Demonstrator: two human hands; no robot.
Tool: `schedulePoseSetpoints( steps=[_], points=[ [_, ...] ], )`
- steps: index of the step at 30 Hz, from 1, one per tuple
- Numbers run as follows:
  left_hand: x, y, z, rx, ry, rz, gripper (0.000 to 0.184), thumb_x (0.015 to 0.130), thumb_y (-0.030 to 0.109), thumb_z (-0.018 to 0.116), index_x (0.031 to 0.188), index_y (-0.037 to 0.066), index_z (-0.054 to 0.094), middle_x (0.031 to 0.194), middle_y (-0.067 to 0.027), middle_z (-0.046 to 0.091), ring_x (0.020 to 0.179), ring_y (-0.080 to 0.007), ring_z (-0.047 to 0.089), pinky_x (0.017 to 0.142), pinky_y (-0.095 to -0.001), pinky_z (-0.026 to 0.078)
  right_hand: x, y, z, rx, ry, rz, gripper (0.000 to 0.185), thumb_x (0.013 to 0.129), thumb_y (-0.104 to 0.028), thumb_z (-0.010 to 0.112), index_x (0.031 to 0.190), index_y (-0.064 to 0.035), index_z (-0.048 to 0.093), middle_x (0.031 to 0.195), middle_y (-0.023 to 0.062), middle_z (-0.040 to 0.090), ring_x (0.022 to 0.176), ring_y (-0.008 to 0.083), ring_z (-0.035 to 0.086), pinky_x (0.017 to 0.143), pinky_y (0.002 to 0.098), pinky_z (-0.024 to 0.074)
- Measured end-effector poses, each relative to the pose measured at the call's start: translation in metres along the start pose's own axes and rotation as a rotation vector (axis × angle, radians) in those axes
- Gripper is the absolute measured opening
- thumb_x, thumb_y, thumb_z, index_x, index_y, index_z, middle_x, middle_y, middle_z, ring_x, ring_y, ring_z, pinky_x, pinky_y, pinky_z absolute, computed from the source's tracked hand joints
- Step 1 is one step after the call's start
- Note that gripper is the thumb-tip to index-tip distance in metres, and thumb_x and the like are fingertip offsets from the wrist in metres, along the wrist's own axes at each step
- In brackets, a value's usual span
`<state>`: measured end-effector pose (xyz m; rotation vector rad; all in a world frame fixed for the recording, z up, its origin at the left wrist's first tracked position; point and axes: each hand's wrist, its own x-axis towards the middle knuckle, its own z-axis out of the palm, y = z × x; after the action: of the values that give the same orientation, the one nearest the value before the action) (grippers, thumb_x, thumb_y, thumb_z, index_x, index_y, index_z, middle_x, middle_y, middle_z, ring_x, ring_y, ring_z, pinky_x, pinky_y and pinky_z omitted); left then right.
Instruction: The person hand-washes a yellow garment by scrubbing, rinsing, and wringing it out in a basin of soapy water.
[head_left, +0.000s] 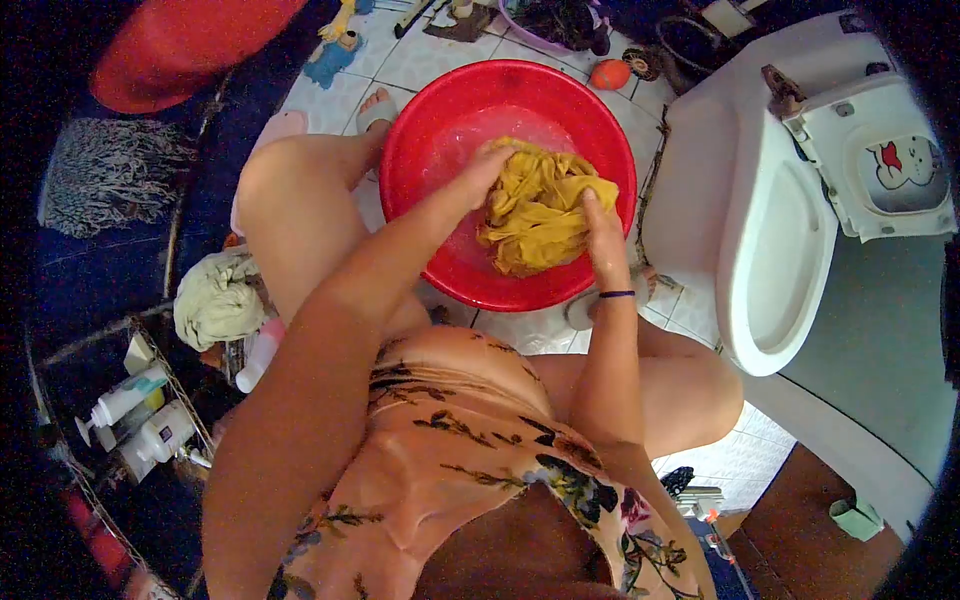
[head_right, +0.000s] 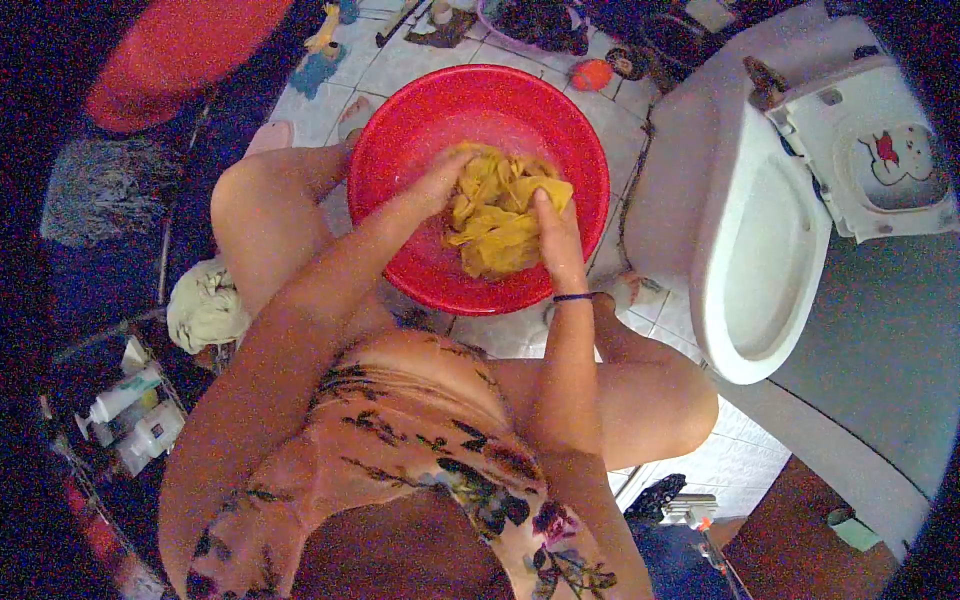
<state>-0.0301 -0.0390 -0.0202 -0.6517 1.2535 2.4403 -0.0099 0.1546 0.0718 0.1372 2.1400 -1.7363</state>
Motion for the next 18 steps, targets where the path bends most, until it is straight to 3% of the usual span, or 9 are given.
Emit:
schedulePoseSetpoints(
  steps=[2, 4, 6, 10, 14, 18],
  points=[
    [-0.003, 0.014, -0.003, 0.245, 0.222, 0.218, 0.026, 0.085, 0.022, 0.047, 0.105, 0.006, 0.052, 0.098, -0.0079, 0.058, 0.087, -0.0192, 0.058, 0.075, -0.0329, 0.048, 0.008, 0.022, -0.001, -0.676, 0.246, -0.252, 0.045, 0.084, -0.036, 0.046, 0.108, 0.003, 0.049, 0.101, 0.011, 0.055, 0.091, 0.0208, 0.053, 0.081, 0.0311, 0.04],
    [-0.012, 0.025, -0.001, 0.227, 0.215, 0.29, 0.031, 0.083, 0.015, 0.049, 0.111, 0.001, 0.044, 0.1, -0.0106, 0.054, 0.09, -0.0192, 0.055, 0.076, -0.0312, 0.046, 0.014, 0.02, 0.0, -0.311, 0.241, -0.122, 0.05, 0.085, -0.042, 0.04, 0.109, 0.0012, 0.05, 0.101, 0.0117, 0.056, 0.091, 0.0244, 0.053, 0.082, 0.0321, 0.0384],
    [-0.031, 0.035, 0.008, 0.237, 0.195, 0.359, 0.031, 0.084, 0.012, 0.047, 0.112, 0.001, 0.043, 0.104, -0.0106, 0.053, 0.092, -0.0186, 0.054, 0.078, -0.0306, 0.046, 0.011, 0.0, -0.008, 0.002, 0.187, -0.026, 0.048, 0.085, -0.04, 0.042, 0.105, 0.0025, 0.052, 0.099, 0.0086, 0.055, 0.087, 0.0188, 0.052, 0.08, 0.0299, 0.0386],
    [-0.071, 0.068, 0.044, 0.315, -0.016, 0.491, 0.033, 0.08, 0.005, 0.045, 0.112, 0.003, 0.045, 0.11, -0.0086, 0.05, 0.104, -0.0181, 0.048, 0.09, -0.0303, 0.037, 0.002, -0.019, -0.003, 0.24, 0.184, -0.095, 0.047, 0.086, -0.04, 0.041, 0.102, 0.003, 0.053, 0.097, 0.0085, 0.056, 0.087, 0.0164, 0.052, 0.077, 0.0279, 0.0393],
    [-0.095, 0.088, 0.062, 0.309, -0.196, 0.603, 0.039, 0.077, -0.002, 0.041, 0.116, 0.002, 0.042, 0.11, -0.0102, 0.051, 0.104, -0.0177, 0.048, 0.089, -0.0288, 0.038, -0.007, -0.023, 0.004, 0.149, 0.166, 0.016, 0.046, 0.086, -0.038, 0.043, 0.104, 0.0033, 0.052, 0.097, 0.0073, 0.056, 0.087, 0.0159, 0.053, 0.078, 0.0278, 0.0396],
    [-0.125, 0.109, 0.084, 0.386, -0.341, 0.763, 0.044, 0.077, 0.0, 0.042, 0.121, 0.003, 0.039, 0.114, -0.0114, 0.049, 0.107, -0.0186, 0.047, 0.092, -0.03, 0.035, -0.016, -0.018, 0.006, 0.235, 0.066, -0.099, 0.048, 0.084, -0.036, 0.047, 0.112, 0.0029, 0.046, 0.105, 0.0086, 0.052, 0.095, 0.0173, 0.05, 0.082, 0.0282, 0.0386]
  ],
)
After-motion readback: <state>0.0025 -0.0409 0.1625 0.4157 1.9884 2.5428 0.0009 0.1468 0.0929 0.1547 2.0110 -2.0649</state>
